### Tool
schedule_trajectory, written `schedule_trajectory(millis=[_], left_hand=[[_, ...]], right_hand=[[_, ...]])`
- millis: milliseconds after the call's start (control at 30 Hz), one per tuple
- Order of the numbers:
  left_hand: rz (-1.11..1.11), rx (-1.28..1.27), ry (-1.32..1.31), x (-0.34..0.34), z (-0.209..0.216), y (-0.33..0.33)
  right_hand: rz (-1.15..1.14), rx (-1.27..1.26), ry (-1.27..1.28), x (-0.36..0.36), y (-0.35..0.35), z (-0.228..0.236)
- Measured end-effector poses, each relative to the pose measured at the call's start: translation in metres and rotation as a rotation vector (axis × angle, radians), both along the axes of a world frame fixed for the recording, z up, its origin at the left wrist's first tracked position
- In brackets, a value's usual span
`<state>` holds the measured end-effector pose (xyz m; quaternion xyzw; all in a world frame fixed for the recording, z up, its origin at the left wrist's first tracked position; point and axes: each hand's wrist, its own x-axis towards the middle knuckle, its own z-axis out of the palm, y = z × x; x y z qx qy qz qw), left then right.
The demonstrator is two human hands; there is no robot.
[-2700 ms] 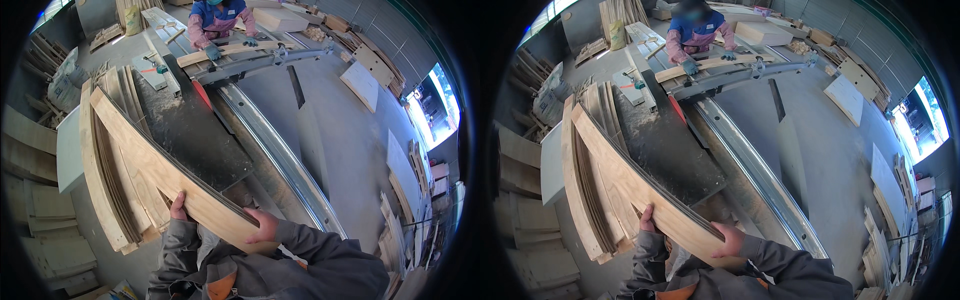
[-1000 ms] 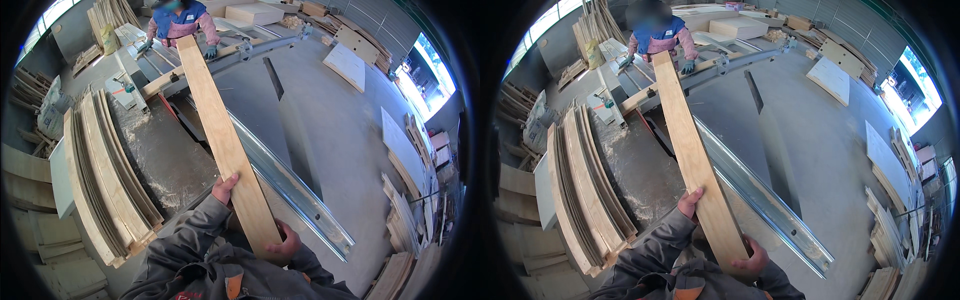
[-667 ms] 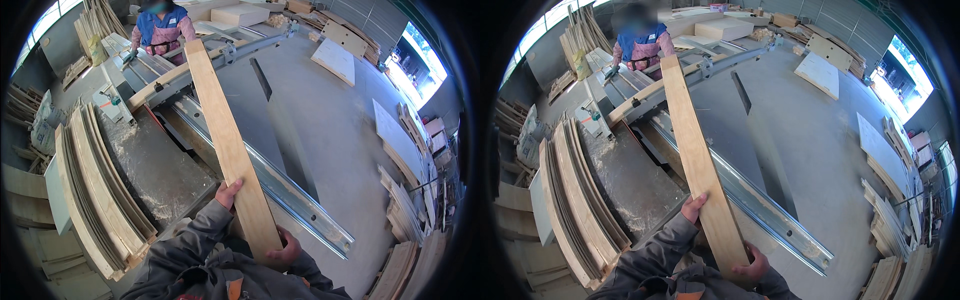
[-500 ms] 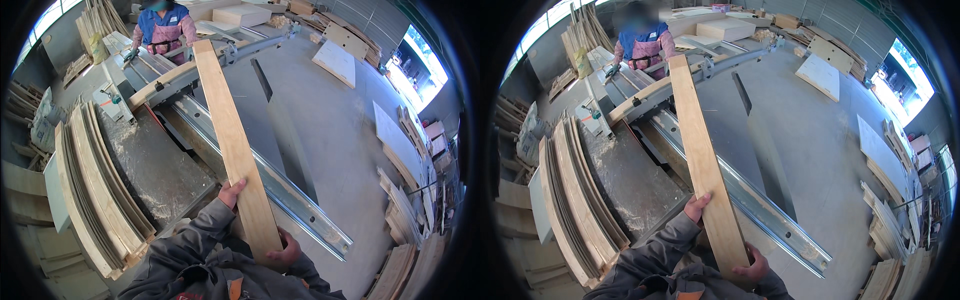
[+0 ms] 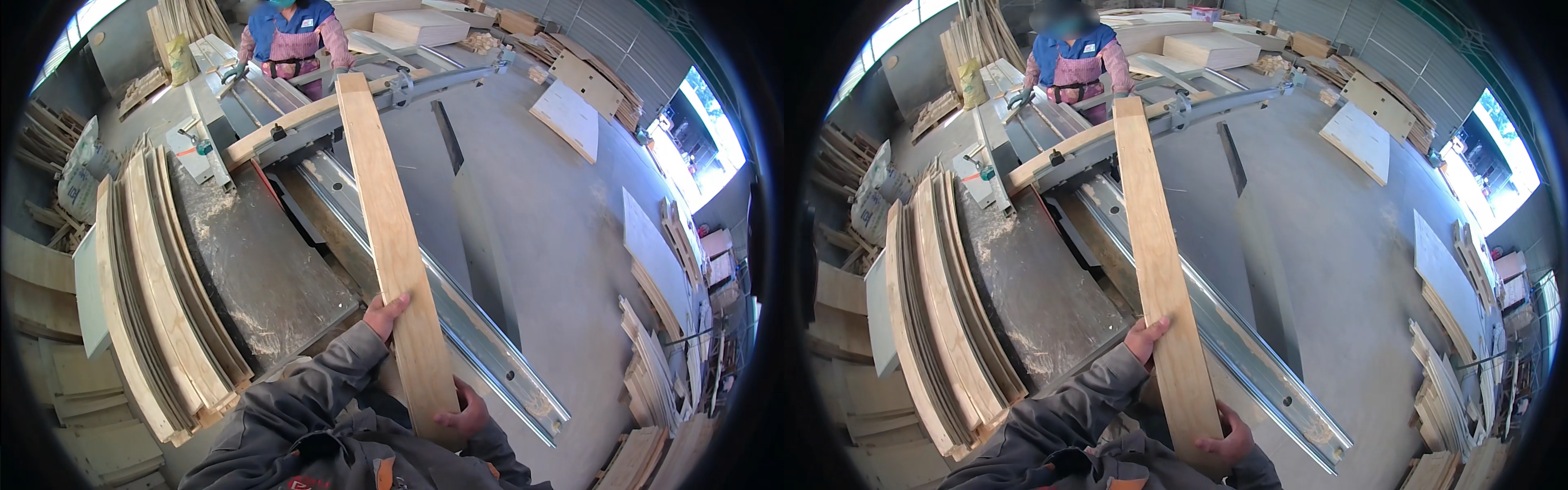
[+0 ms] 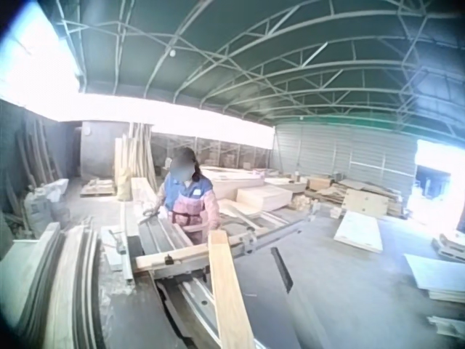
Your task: The person repeatedly picks up small wood offcuts from the table saw surface and places them into a white plastic bag held in the left hand. The person also briefly handles a longer plank before resuming collection of the offcuts.
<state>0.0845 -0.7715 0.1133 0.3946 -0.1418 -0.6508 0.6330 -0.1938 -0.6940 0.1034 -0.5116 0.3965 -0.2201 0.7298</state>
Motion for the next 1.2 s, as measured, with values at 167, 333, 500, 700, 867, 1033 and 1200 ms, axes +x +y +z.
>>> schedule_trajectory(millis=[167,333,500,700,867,1033,1200], left_hand=[[-0.029,-0.019,0.009,0.002,-0.014,-0.006],[-0.003,0.001,-0.008,0.003,-0.01,-0.014],[0.036,0.05,-0.037,0.018,-0.011,-0.049],[0.052,0.061,-0.043,0.056,-0.003,-0.099],[0.07,0.073,-0.121,0.119,0.016,-0.125],[0.259,0.095,-0.338,0.137,0.06,-0.055],[-0.074,-0.024,-0.132,0.12,0.046,0.119]], right_hand=[[0.019,0.05,-0.025,0.006,-0.007,0.007],[0.027,-0.01,0.064,-0.003,-0.013,-0.003],[0.014,0.061,-0.005,0.029,-0.049,0.029],[0.053,-0.044,-0.017,0.059,-0.101,0.012],[0.11,-0.046,-0.11,0.115,-0.162,0.014],[0.092,-0.164,0.016,0.171,-0.223,0.022],[0.007,-0.13,-0.05,0.244,-0.27,0.024]])
